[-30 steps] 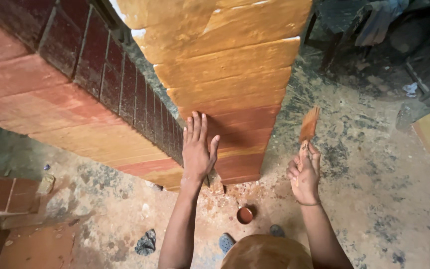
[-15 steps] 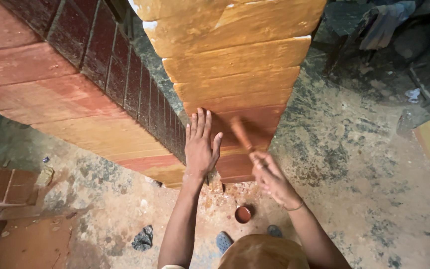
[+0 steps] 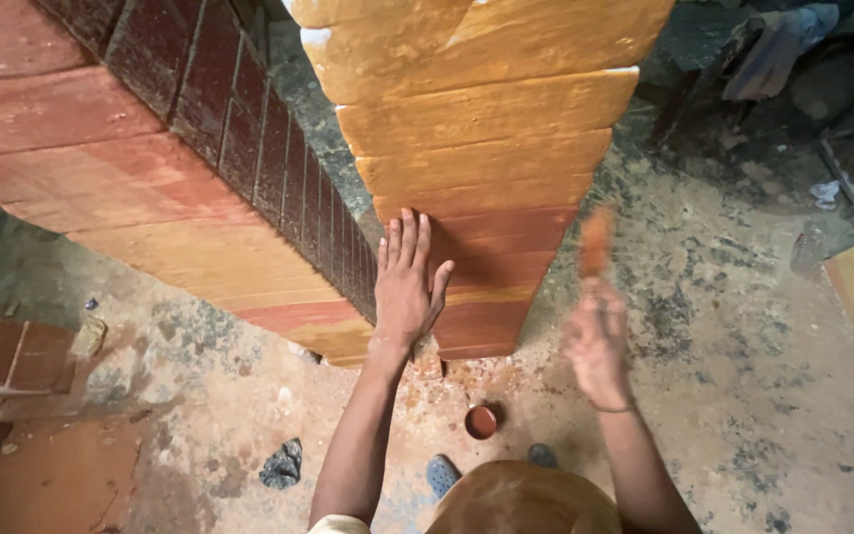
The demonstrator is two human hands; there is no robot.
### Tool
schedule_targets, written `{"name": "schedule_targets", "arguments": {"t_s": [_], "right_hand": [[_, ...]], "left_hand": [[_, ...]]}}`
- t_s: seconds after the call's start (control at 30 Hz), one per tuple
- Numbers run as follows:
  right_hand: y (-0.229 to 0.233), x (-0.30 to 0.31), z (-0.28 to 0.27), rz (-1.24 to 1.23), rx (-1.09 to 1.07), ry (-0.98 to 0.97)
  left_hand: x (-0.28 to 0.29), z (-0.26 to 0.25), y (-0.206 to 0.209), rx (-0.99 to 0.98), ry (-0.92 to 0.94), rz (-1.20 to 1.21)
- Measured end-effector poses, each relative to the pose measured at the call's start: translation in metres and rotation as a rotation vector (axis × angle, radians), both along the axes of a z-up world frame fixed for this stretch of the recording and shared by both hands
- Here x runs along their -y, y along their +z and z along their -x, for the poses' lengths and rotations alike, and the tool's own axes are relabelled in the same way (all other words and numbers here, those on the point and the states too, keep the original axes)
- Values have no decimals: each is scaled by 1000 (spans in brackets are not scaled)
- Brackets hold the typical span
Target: The person paints a vertical wooden beam with reddish-brown paint using a brush. They repeatedly dip the brush into a small container on the floor and apply the paint in long vertical strokes, gradually covering the yellow primed surface.
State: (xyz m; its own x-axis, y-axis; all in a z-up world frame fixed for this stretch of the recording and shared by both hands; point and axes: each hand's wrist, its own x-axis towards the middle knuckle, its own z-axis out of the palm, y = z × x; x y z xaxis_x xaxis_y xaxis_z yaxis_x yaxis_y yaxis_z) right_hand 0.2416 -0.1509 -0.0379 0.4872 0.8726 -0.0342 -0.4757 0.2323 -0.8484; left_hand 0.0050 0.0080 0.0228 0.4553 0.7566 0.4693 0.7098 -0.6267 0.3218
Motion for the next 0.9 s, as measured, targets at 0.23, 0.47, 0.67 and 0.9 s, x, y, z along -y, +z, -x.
{"name": "schedule_targets", "arguments": {"t_s": [0.23, 0.47, 0.67, 0.9], "right_hand": [[-15, -11, 51, -15, 134, 608], [-12, 4, -8, 64, -80, 43], [-11, 13, -32, 77, -138, -169], [-2, -7, 20, 30, 24, 175]], "left_hand": [[1, 4, 0, 9, 6, 11], [0, 6, -1, -1, 6, 15], [2, 3, -2, 13, 0, 2], [4, 3, 4, 9, 4, 11]]}}
